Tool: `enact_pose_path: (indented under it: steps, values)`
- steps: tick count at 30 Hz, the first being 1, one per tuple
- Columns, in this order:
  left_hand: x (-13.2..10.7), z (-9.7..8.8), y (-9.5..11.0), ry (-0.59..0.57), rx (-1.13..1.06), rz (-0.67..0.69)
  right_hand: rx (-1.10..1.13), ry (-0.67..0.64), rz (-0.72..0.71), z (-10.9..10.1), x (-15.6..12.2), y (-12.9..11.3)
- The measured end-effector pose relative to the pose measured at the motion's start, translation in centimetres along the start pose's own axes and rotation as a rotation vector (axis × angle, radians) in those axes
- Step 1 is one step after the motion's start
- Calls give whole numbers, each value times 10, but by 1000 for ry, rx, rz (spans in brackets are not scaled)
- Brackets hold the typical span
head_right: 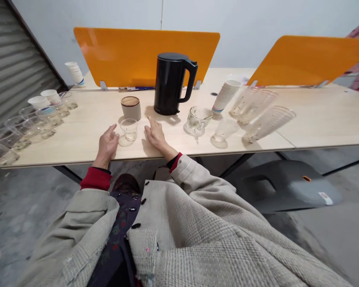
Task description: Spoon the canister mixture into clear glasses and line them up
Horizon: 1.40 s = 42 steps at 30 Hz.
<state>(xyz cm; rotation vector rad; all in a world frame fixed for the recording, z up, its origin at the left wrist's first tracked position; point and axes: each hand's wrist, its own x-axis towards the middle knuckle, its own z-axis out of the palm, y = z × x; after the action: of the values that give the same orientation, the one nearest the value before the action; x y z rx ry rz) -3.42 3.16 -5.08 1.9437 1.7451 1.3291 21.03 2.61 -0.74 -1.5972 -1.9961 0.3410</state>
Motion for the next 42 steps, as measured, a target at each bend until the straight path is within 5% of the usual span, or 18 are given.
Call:
enact_pose_path:
  steps: [4, 15, 42]
  values:
    - [-2, -6, 10, 0, 164, -80, -191, -28, 53, 4, -1, -1]
    - [-8, 0, 16, -210, 393, 5, -261, -204, 75, 4, -10, -11]
    - [-8, 3, 13, -229, 398, 42, -278, -222, 69, 8, -7, -10]
